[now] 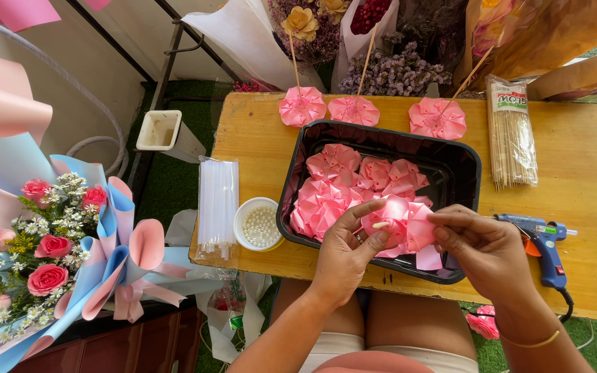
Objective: The person constructs ribbon flowers by hand using a glue gun. The person applies glue to pink ribbon petals, attaches them to a wooden skewer, and layers the petals to form a rose shape.
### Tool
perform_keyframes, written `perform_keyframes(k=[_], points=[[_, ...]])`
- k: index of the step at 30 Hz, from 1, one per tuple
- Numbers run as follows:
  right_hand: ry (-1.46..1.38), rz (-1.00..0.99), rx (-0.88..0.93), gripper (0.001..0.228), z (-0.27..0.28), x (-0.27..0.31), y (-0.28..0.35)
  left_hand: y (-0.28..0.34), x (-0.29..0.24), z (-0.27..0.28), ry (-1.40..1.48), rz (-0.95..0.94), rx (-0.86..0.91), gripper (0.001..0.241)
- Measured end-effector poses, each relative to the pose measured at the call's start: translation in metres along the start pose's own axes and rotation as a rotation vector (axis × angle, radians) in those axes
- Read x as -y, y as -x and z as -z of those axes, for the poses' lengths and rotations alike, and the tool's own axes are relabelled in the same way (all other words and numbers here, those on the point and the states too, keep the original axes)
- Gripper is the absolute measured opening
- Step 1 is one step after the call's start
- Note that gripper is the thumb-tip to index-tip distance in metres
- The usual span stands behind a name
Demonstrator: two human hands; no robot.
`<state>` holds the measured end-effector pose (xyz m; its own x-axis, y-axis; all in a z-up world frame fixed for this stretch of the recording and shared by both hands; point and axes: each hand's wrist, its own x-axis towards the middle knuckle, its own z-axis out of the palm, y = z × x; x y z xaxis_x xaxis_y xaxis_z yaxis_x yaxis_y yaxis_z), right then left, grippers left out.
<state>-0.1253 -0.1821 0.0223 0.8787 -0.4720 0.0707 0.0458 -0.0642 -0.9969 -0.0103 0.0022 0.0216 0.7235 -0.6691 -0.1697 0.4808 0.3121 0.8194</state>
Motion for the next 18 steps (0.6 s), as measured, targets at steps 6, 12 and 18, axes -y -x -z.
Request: perform_keyframes(k=[6, 12, 18], points=[[-0.533, 0.168, -0.001, 0.020, -0.016, -0.005, -0.003, 0.000, 0.002, 0.000, -0.011, 0.004, 0.011, 0.046], [-0.132, 0.339, -0.209, 0.007, -0.034, -0.026, 0.002, 0.000, 0.005, -0.003, -0.116, -0.004, -0.009, 0.046], [-0.094, 0.492, -0.253, 0.005, -0.046, -0.040, 0.004, -0.001, 0.007, -0.010, 0.079, 0.120, -0.081, 0.041]])
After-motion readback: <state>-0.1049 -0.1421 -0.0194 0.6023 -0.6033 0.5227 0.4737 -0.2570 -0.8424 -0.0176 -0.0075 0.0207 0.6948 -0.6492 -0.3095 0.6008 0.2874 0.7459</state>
